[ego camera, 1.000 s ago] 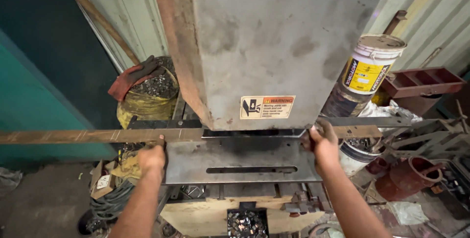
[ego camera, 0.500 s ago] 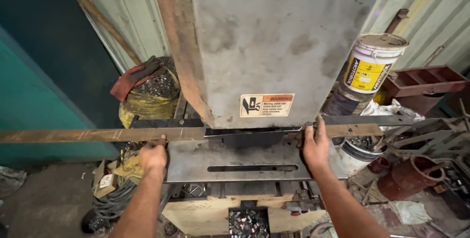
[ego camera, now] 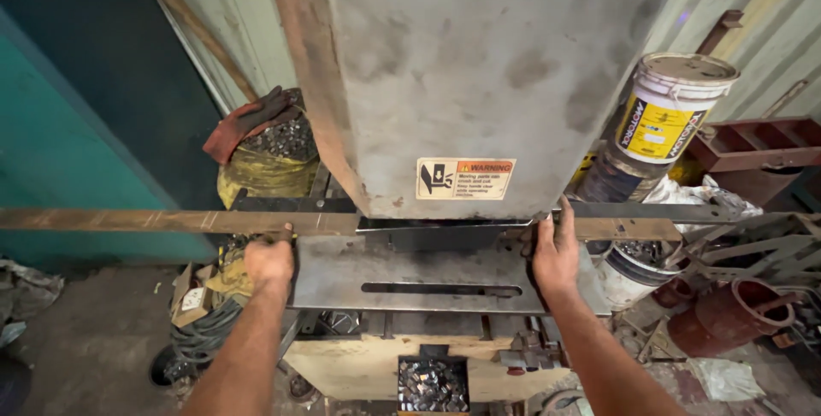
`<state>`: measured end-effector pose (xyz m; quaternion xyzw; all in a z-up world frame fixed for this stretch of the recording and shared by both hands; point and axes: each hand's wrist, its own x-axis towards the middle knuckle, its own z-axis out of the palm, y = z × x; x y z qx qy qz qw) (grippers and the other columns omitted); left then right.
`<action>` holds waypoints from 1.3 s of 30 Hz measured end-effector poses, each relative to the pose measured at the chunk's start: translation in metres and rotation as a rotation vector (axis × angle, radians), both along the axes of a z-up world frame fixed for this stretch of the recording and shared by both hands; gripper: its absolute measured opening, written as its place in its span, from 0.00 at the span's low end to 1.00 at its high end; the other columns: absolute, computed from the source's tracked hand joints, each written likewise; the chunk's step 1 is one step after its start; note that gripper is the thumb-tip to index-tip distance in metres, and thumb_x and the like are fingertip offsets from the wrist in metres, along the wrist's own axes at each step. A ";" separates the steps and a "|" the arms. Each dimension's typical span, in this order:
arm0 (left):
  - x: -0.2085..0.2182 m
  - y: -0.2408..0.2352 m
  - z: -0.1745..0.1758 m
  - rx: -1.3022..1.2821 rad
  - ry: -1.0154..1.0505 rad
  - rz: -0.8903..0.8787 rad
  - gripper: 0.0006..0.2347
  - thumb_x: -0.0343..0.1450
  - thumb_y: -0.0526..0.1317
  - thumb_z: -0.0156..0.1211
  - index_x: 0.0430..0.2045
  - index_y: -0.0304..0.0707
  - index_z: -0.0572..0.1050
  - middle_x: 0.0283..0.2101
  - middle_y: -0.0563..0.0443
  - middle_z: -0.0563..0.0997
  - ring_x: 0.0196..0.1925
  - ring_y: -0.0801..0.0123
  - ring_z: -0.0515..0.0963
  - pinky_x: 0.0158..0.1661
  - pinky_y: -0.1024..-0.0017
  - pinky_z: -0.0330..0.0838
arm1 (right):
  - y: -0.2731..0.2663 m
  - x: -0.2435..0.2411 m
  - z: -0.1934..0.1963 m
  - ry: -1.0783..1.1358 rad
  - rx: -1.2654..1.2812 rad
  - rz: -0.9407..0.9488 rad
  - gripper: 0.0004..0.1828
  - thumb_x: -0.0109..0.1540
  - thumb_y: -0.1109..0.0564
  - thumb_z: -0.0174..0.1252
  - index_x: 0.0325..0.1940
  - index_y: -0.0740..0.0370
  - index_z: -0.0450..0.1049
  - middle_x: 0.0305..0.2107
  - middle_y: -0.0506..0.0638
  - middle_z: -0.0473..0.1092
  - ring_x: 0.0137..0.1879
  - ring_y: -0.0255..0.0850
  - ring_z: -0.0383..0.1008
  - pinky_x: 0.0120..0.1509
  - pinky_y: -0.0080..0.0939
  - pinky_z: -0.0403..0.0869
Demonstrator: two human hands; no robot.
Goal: Punching holes into a long metal bar at marked intervals using a hydraulic ironworker machine.
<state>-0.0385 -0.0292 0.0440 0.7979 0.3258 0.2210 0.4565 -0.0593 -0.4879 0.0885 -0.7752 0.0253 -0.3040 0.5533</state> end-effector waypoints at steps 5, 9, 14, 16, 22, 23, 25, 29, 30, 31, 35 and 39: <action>0.004 0.005 -0.014 0.058 -0.035 -0.029 0.21 0.70 0.54 0.66 0.35 0.28 0.83 0.36 0.29 0.84 0.42 0.42 0.83 0.46 0.56 0.73 | -0.015 0.016 -0.033 -0.046 0.193 0.155 0.28 0.72 0.57 0.43 0.78 0.61 0.54 0.53 0.55 0.69 0.52 0.39 0.68 0.55 0.37 0.70; 0.006 0.004 -0.009 0.101 0.030 -0.022 0.22 0.71 0.55 0.64 0.35 0.27 0.83 0.39 0.28 0.83 0.45 0.40 0.82 0.48 0.54 0.73 | -0.024 0.024 -0.041 -0.207 -0.086 0.056 0.28 0.76 0.56 0.47 0.79 0.66 0.54 0.65 0.60 0.65 0.67 0.43 0.66 0.69 0.39 0.64; 0.010 0.006 -0.013 0.162 0.102 -0.005 0.24 0.70 0.56 0.65 0.35 0.23 0.82 0.42 0.24 0.81 0.50 0.37 0.80 0.50 0.53 0.72 | -0.021 0.022 -0.019 0.088 0.240 0.132 0.32 0.70 0.51 0.49 0.77 0.57 0.54 0.49 0.55 0.71 0.49 0.40 0.69 0.50 0.38 0.71; 0.004 0.004 -0.008 0.097 0.027 -0.057 0.22 0.69 0.54 0.62 0.38 0.27 0.82 0.42 0.26 0.83 0.49 0.38 0.81 0.51 0.53 0.72 | -0.023 0.030 -0.028 0.110 0.605 0.283 0.26 0.71 0.52 0.51 0.73 0.56 0.62 0.37 0.58 0.70 0.36 0.49 0.67 0.36 0.47 0.65; 0.013 0.016 -0.023 -0.151 -0.060 -0.016 0.24 0.65 0.52 0.68 0.39 0.23 0.80 0.42 0.30 0.84 0.46 0.43 0.83 0.48 0.53 0.73 | 0.002 -0.039 -0.015 -0.036 0.396 0.054 0.14 0.67 0.56 0.55 0.54 0.65 0.71 0.37 0.49 0.69 0.39 0.37 0.65 0.41 0.38 0.67; 0.018 0.030 -0.031 -0.154 -0.060 -0.026 0.24 0.65 0.52 0.68 0.39 0.23 0.80 0.42 0.30 0.84 0.46 0.43 0.83 0.48 0.53 0.73 | 0.002 -0.057 -0.020 -0.039 0.393 0.044 0.14 0.67 0.56 0.55 0.54 0.65 0.71 0.37 0.49 0.69 0.39 0.37 0.65 0.41 0.38 0.67; 0.029 0.061 -0.046 -0.554 -0.181 -0.124 0.19 0.69 0.47 0.58 0.46 0.28 0.78 0.44 0.35 0.83 0.47 0.45 0.84 0.45 0.53 0.77 | 0.004 -0.092 -0.031 -0.061 0.415 0.037 0.16 0.67 0.55 0.57 0.54 0.68 0.69 0.39 0.52 0.70 0.42 0.38 0.68 0.45 0.38 0.70; 0.049 0.110 -0.050 -0.946 -0.313 -0.234 0.18 0.72 0.41 0.48 0.54 0.33 0.75 0.47 0.39 0.83 0.47 0.46 0.85 0.42 0.53 0.80 | -0.049 -0.064 -0.067 0.046 0.178 -0.222 0.22 0.69 0.48 0.54 0.58 0.69 0.74 0.48 0.56 0.74 0.49 0.44 0.73 0.49 0.42 0.71; 0.047 0.115 -0.050 -0.945 -0.262 -0.217 0.17 0.75 0.40 0.51 0.56 0.32 0.72 0.50 0.40 0.81 0.49 0.46 0.84 0.46 0.56 0.81 | -0.065 -0.045 -0.066 0.168 -0.256 -0.411 0.30 0.64 0.43 0.63 0.57 0.72 0.72 0.50 0.65 0.72 0.53 0.55 0.72 0.54 0.53 0.70; 0.046 0.118 -0.052 -0.949 -0.214 -0.201 0.17 0.77 0.39 0.54 0.59 0.31 0.69 0.53 0.42 0.79 0.51 0.47 0.83 0.51 0.59 0.81 | -0.084 -0.024 -0.063 0.286 -0.702 -0.587 0.40 0.59 0.38 0.72 0.57 0.76 0.70 0.51 0.73 0.70 0.56 0.67 0.71 0.59 0.63 0.69; 0.045 0.106 -0.049 -0.952 -0.225 -0.234 0.16 0.76 0.39 0.54 0.57 0.31 0.70 0.52 0.42 0.81 0.52 0.51 0.83 0.50 0.60 0.78 | -0.105 0.020 -0.031 0.462 -0.045 -0.280 0.36 0.57 0.40 0.71 0.58 0.69 0.74 0.52 0.60 0.74 0.58 0.54 0.74 0.65 0.56 0.70; 0.036 0.078 -0.045 -1.027 -0.231 -0.242 0.15 0.76 0.41 0.56 0.55 0.33 0.71 0.50 0.44 0.83 0.52 0.52 0.84 0.50 0.62 0.78 | -0.146 0.052 -0.067 0.477 0.776 -0.133 0.23 0.58 0.56 0.67 0.56 0.59 0.74 0.47 0.51 0.77 0.50 0.49 0.77 0.53 0.50 0.75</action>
